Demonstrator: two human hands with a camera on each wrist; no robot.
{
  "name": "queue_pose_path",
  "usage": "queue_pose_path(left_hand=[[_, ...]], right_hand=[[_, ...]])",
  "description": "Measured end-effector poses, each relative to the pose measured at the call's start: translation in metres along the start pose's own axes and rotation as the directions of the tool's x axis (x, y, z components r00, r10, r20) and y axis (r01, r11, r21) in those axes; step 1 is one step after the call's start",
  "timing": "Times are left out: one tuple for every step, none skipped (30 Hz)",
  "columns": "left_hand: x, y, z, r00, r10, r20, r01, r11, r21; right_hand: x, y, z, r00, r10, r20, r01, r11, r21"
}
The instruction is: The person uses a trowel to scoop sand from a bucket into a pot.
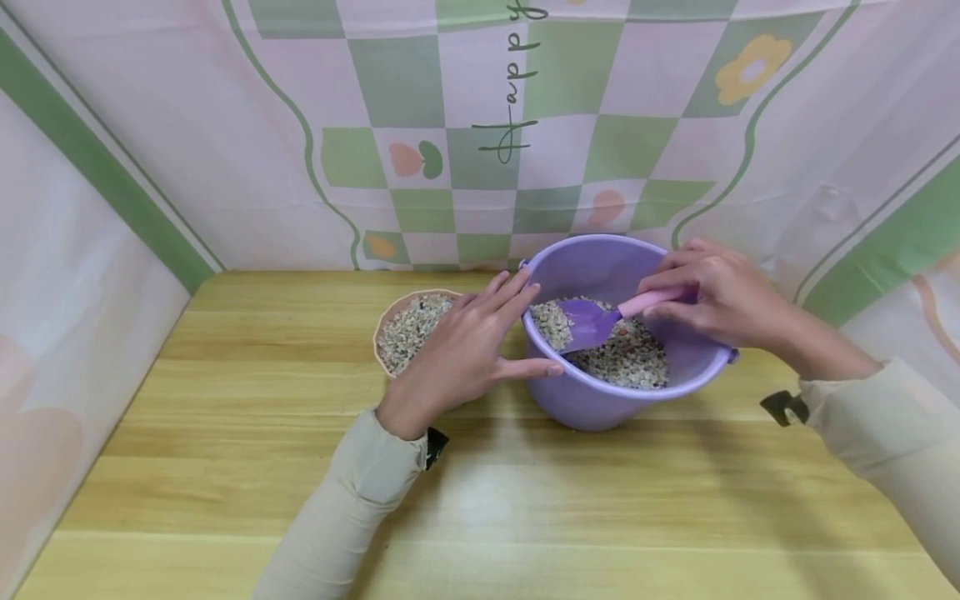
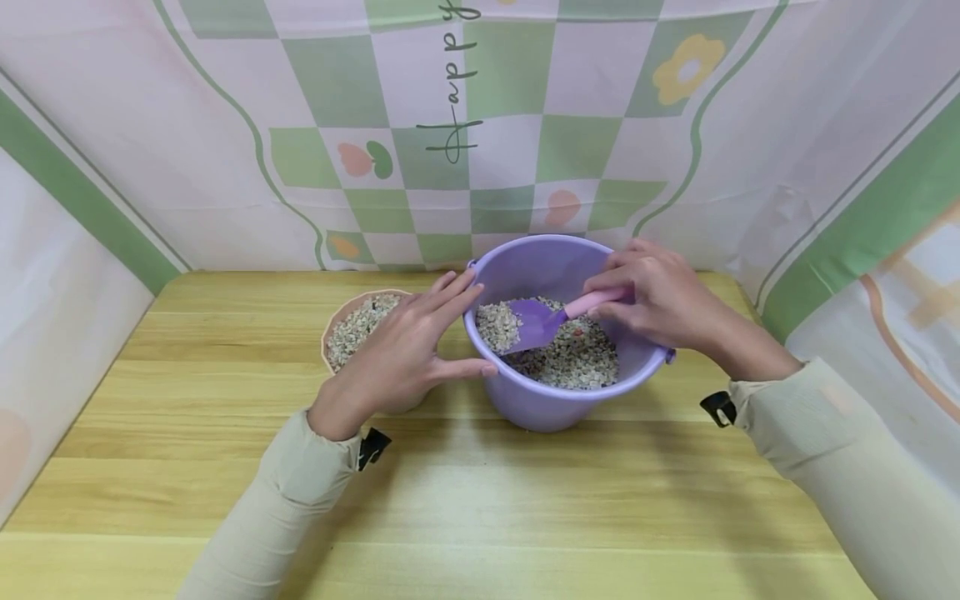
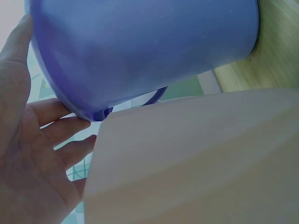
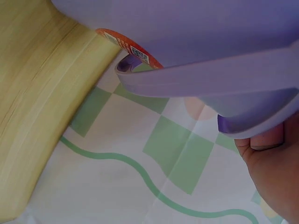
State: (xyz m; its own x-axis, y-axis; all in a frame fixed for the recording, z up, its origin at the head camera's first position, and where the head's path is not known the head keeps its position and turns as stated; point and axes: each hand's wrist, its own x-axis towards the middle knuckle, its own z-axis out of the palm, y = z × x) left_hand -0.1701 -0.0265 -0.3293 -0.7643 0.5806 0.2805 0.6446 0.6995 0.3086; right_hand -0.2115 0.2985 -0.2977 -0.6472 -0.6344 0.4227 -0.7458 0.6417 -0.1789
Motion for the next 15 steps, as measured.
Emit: queue_pose_path(left_hand=[[0.0001,-0.0002,0.0002,1.000,0.001,-0.001,-0.001,1.000,0.001],[0.0001,-0.0003,0.0003,1.000,0.002,-0.003,-0.002,1.000,0.001],[0.0003,-0.0005,0.0004,1.000,0.003,-0.004,-0.003,1.000,0.002],[0.0004,-0.0006,0.0003,1.000,0.003,-0.004,-0.003,1.000,0.002],[0.0004,-0.0007,0.0004,1.000,0.003,-0.004,-0.003,1.000,0.002],[0.0004,-0.0008,0.0004,1.000,0.004,-0.005,-0.004,1.000,0.002],[0.0005,-0.0008,0.0004,1.000,0.003,-0.004,-0.003,1.000,0.000],[0.0005,-0.0008,0.0003,1.000,0.003,-0.002,-0.003,1.000,-0.001],[0.0005,-0.0008,0.0002,1.000,0.003,-0.001,-0.003,1.000,-0.002],[0.0004,-0.0008,0.0002,1.000,0.003,0.000,-0.003,1.000,-0.003],[0.0004,-0.0008,0.0003,1.000,0.003,0.001,-0.003,1.000,-0.004],[0.0004,-0.0009,0.0003,1.000,0.004,0.001,-0.004,1.000,-0.003],[0.0004,-0.0010,0.0005,1.000,0.005,0.000,-0.005,1.000,-0.003],[0.0004,-0.0011,0.0006,1.000,0.006,-0.001,-0.006,1.000,-0.003],[0.0004,-0.0013,0.0009,1.000,0.007,-0.003,-0.007,1.000,-0.003]], right_hand=[[0.0000,0.0002,-0.0002,1.000,-0.001,-0.001,0.001,1.000,0.003],[-0.0002,0.0005,-0.0002,1.000,-0.003,-0.001,0.003,1.000,0.001],[-0.0006,0.0010,-0.0002,1.000,-0.003,-0.003,0.003,1.000,0.005],[-0.0009,0.0011,-0.0004,1.000,0.000,-0.005,0.000,1.000,0.012],[-0.0013,0.0013,-0.0008,1.000,0.004,-0.008,-0.004,1.000,0.018],[-0.0015,0.0013,-0.0013,1.000,0.006,-0.011,-0.006,1.000,0.023],[-0.0021,0.0015,-0.0016,1.000,0.010,-0.014,-0.010,1.000,0.026],[-0.0026,0.0018,-0.0020,1.000,0.014,-0.016,-0.014,1.000,0.026],[-0.0032,0.0020,-0.0023,1.000,0.018,-0.016,-0.017,0.999,0.028],[-0.0036,0.0020,-0.0028,1.000,0.020,-0.016,-0.019,0.999,0.026],[-0.0041,0.0022,-0.0032,1.000,0.020,-0.016,-0.020,1.000,0.023],[-0.0046,0.0022,-0.0035,1.000,0.021,-0.016,-0.021,1.000,0.023],[-0.0054,0.0024,-0.0038,1.000,0.024,-0.015,-0.024,0.999,0.027],[-0.0061,0.0027,-0.0041,1.000,0.023,-0.016,-0.023,0.999,0.029],[-0.0069,0.0030,-0.0045,1.000,0.023,-0.017,-0.022,0.999,0.032]])
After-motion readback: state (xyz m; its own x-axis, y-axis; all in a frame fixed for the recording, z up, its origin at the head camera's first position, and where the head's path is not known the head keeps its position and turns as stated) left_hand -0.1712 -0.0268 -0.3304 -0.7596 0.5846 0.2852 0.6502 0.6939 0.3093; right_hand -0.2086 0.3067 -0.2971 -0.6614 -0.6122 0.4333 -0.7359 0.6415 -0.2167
